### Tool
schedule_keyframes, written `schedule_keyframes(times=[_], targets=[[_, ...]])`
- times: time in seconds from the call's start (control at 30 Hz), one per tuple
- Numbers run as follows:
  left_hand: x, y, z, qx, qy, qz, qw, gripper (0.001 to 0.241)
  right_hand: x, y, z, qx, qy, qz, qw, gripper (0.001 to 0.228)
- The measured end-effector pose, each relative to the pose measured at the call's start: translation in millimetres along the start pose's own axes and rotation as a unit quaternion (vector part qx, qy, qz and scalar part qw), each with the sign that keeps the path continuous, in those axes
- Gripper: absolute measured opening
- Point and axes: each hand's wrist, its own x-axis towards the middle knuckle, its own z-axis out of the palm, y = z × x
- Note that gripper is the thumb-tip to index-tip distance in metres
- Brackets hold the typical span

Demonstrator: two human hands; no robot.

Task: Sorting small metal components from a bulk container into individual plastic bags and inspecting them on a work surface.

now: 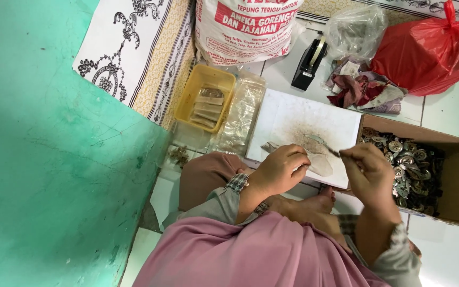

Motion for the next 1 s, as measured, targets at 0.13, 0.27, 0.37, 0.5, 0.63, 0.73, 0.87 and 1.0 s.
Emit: schedule_keyframes(times=[0.13, 0.27, 0.37, 0.5, 0.63, 0.73, 0.87, 1.0], targets=[[0.2, 5.9, -3.1, -0.011, -0.001, -0.008, 1.0, 0.008, 0.6, -31.8, -11.9, -0.056, -0.059, -0.041, 0.996, 0.015], [-2.0, 5.0, -2.2, -0.02, -0.003, -0.006, 1.0, 0.007, -6.0, -31.8, -5.0, -0.097, -0.112, -0.027, 0.989, 0.012], [-2.8, 3.9, -1.6, -0.02, -0.006, -0.002, 1.0, 0.008, -6.8, -30.7, 1.4, -0.117, -0.116, -0.036, 0.986, 0.01], [-5.4, 1.1, -0.1, -0.017, -0.005, 0.001, 1.0, 0.009, -1.3, -38.6, 5.3, -0.144, -0.129, -0.059, 0.979, 0.012], [-5.4, -0.8, 0.9, -0.018, -0.01, -0.005, 1.0, 0.01, -1.3, -42.7, 10.4, -0.177, -0.145, -0.055, 0.972, 0.01], [-6.2, -4.4, 6.9, -0.02, -0.011, -0.007, 1.0, 0.012, -2.6, -35.9, 22.8, -0.198, -0.117, -0.07, 0.971, 0.012], [-6.1, -10.1, 14.4, 0.027, 0.069, 0.052, 0.996, 0.004, -0.1, -23.3, 41.9, -0.237, -0.037, -0.104, 0.965, 0.012], [-0.9, -3.2, 3.7, 0.035, 0.082, 0.051, 0.995, 0.004, 5.1, -27.6, 38.3, -0.153, 0.009, -0.068, 0.986, 0.014]])
